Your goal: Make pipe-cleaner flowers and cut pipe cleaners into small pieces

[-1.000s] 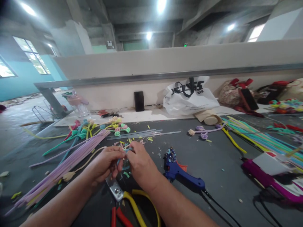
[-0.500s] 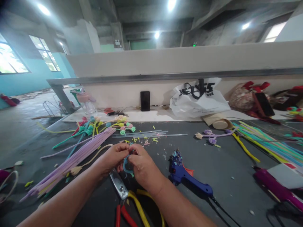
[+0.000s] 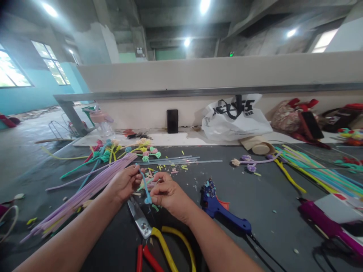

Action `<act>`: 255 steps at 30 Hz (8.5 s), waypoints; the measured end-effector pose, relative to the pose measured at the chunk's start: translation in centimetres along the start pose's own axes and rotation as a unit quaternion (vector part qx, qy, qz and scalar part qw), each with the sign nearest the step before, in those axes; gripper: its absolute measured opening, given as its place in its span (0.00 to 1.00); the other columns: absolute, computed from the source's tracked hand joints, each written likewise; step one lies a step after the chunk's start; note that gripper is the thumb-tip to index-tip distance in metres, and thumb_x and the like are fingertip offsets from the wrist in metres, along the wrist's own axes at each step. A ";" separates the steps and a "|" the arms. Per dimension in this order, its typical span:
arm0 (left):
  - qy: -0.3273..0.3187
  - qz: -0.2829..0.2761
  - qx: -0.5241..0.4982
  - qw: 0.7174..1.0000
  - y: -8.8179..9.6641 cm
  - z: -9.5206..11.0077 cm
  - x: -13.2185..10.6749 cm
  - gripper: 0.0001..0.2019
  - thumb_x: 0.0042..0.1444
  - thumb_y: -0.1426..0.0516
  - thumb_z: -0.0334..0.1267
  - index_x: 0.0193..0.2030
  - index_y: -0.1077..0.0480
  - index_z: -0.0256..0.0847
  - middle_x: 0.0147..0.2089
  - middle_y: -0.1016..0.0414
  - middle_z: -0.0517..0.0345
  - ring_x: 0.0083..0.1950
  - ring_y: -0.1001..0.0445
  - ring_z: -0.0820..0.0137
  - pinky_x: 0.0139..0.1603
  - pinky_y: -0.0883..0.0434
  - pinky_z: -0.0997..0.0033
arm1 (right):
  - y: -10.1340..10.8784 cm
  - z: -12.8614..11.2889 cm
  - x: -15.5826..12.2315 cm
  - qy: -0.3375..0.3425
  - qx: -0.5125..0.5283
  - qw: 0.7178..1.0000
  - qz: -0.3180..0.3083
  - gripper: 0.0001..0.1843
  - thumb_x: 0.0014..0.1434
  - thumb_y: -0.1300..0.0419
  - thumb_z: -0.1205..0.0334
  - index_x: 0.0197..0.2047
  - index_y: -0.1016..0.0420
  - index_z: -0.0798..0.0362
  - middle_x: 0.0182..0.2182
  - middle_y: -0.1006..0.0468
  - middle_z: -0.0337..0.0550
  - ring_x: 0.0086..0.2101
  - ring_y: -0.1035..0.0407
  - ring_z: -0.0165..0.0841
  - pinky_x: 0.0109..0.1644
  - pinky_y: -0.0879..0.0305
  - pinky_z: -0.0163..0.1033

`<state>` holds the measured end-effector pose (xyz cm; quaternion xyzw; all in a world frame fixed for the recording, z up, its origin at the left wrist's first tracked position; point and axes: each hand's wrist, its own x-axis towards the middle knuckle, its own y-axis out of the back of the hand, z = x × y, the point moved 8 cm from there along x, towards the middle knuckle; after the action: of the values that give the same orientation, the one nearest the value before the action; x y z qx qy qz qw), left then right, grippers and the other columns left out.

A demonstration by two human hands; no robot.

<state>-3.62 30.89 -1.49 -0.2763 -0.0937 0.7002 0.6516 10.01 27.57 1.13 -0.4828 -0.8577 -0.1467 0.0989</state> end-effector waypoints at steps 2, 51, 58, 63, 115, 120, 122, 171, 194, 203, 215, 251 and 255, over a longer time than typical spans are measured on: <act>-0.019 0.011 -0.016 1.000 0.2 0.6 0.1 0.06 0.57 0.51 0.27 0.29 0.42 0.37 0.25 0.34 0.61 0.18 0.37 0.83 0.15 0.38 0.86 | 0.1 0.3 -0.1 -0.011 0.049 0.999 0.011 0.12 0.44 0.34 0.54 0.22 0.25 0.54 0.37 0.36 0.42 0.41 0.39 0.33 0.46 0.43 0.39; -0.049 -0.199 0.045 0.978 -5.8 -1.9 -4.3 0.12 0.48 0.40 0.38 0.39 0.27 0.36 0.29 0.27 0.56 0.25 0.30 0.74 0.26 0.33 0.76 | -0.7 1.2 -0.8 -0.151 0.401 0.903 -0.015 0.08 0.48 0.35 0.64 0.29 0.31 0.56 0.20 0.29 0.35 0.17 0.38 0.21 0.28 0.30 0.36; -0.053 -0.184 0.073 0.979 -5.6 -1.9 -4.2 0.11 0.46 0.39 0.41 0.34 0.27 0.35 0.24 0.28 0.57 0.22 0.30 0.72 0.21 0.33 0.74 | -0.4 2.1 -0.9 -0.159 0.314 0.936 -0.019 0.10 0.47 0.34 0.61 0.27 0.30 0.56 0.19 0.30 0.34 0.16 0.40 0.21 0.25 0.31 0.36; -0.089 -0.139 0.108 0.980 -4.9 -1.8 -3.8 0.10 0.45 0.38 0.40 0.29 0.25 0.34 0.23 0.28 0.58 0.23 0.34 0.77 0.24 0.38 0.79 | 0.2 1.5 -0.9 -0.134 0.245 0.960 -0.023 0.12 0.46 0.35 0.57 0.24 0.30 0.57 0.18 0.34 0.33 0.16 0.48 0.20 0.25 0.32 0.35; -0.032 -0.139 -0.053 0.988 -5.0 -2.3 -3.7 0.07 0.47 0.39 0.36 0.29 0.32 0.35 0.29 0.30 0.60 0.26 0.36 0.81 0.29 0.35 0.81 | -0.4 2.5 -1.2 -0.214 0.332 0.918 0.045 0.10 0.45 0.33 0.59 0.26 0.26 0.58 0.21 0.30 0.36 0.20 0.38 0.24 0.30 0.34 0.37; -0.021 -0.157 -0.061 0.985 -5.2 -2.2 -3.7 0.07 0.50 0.41 0.37 0.29 0.34 0.36 0.26 0.31 0.60 0.23 0.36 0.80 0.26 0.35 0.80 | -0.7 2.6 -1.3 -0.232 0.306 0.922 0.042 0.11 0.44 0.33 0.58 0.26 0.24 0.59 0.17 0.33 0.34 0.18 0.43 0.21 0.27 0.37 0.34; -0.027 -0.156 -0.045 0.986 -5.1 -2.1 -3.7 0.07 0.50 0.42 0.36 0.28 0.35 0.36 0.23 0.33 0.62 0.20 0.38 0.80 0.23 0.37 0.80 | -0.8 2.6 -1.4 -0.239 0.291 0.926 0.035 0.11 0.42 0.32 0.59 0.24 0.24 0.59 0.16 0.33 0.34 0.18 0.43 0.21 0.27 0.39 0.33; -0.056 -0.125 0.065 0.988 -4.5 -2.1 -3.0 0.09 0.50 0.43 0.39 0.28 0.36 0.37 0.22 0.31 0.63 0.18 0.37 0.81 0.21 0.39 0.82 | -0.8 2.0 -1.2 -0.205 0.038 0.976 -0.059 0.21 0.44 0.37 0.46 0.22 0.30 0.58 0.15 0.35 0.34 0.17 0.44 0.22 0.21 0.50 0.30; -0.126 -0.224 0.137 0.957 -6.5 -1.6 -4.5 0.10 0.44 0.38 0.39 0.31 0.28 0.35 0.23 0.31 0.61 0.26 0.34 0.76 0.31 0.38 0.76 | 1.9 1.8 -0.8 -0.198 0.082 0.977 0.001 0.24 0.45 0.39 0.42 0.23 0.27 0.59 0.13 0.33 0.35 0.15 0.41 0.23 0.18 0.55 0.30; -0.116 -0.236 0.116 0.958 -6.6 -2.4 -4.5 0.13 0.42 0.37 0.43 0.28 0.31 0.36 0.21 0.32 0.62 0.23 0.34 0.76 0.26 0.40 0.77 | 1.2 2.8 -1.3 -0.216 0.161 0.963 -0.010 0.24 0.47 0.39 0.43 0.20 0.28 0.59 0.11 0.33 0.36 0.13 0.42 0.23 0.18 0.55 0.29; -0.060 -0.238 0.037 0.969 -6.8 -3.5 -4.2 0.10 0.46 0.39 0.40 0.27 0.35 0.36 0.18 0.33 0.62 0.21 0.31 0.72 0.26 0.35 0.71 | 0.6 3.3 -1.3 -0.223 0.205 0.953 0.020 0.26 0.50 0.43 0.43 0.19 0.29 0.59 0.11 0.35 0.35 0.14 0.42 0.23 0.21 0.51 0.30; -0.074 -0.240 0.030 0.967 -6.6 -3.6 -3.9 0.09 0.46 0.39 0.38 0.29 0.34 0.36 0.22 0.33 0.63 0.23 0.36 0.78 0.26 0.42 0.77 | 1.9 1.2 -0.8 -0.113 0.059 0.988 0.090 0.15 0.45 0.46 0.57 0.15 0.29 0.57 0.12 0.34 0.36 0.15 0.46 0.23 0.18 0.56 0.30; -0.066 -0.265 0.050 0.961 -6.8 -3.6 -4.0 0.08 0.49 0.41 0.38 0.29 0.34 0.35 0.22 0.33 0.62 0.23 0.37 0.78 0.26 0.42 0.78 | 2.1 1.2 -1.0 -0.125 0.035 0.987 0.092 0.15 0.44 0.47 0.58 0.14 0.29 0.58 0.09 0.36 0.36 0.13 0.49 0.22 0.17 0.59 0.30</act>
<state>4.03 27.12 -0.13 -0.1616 -0.1716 0.5226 0.8193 12.28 28.22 -0.02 -0.5708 -0.8196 -0.0449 0.0208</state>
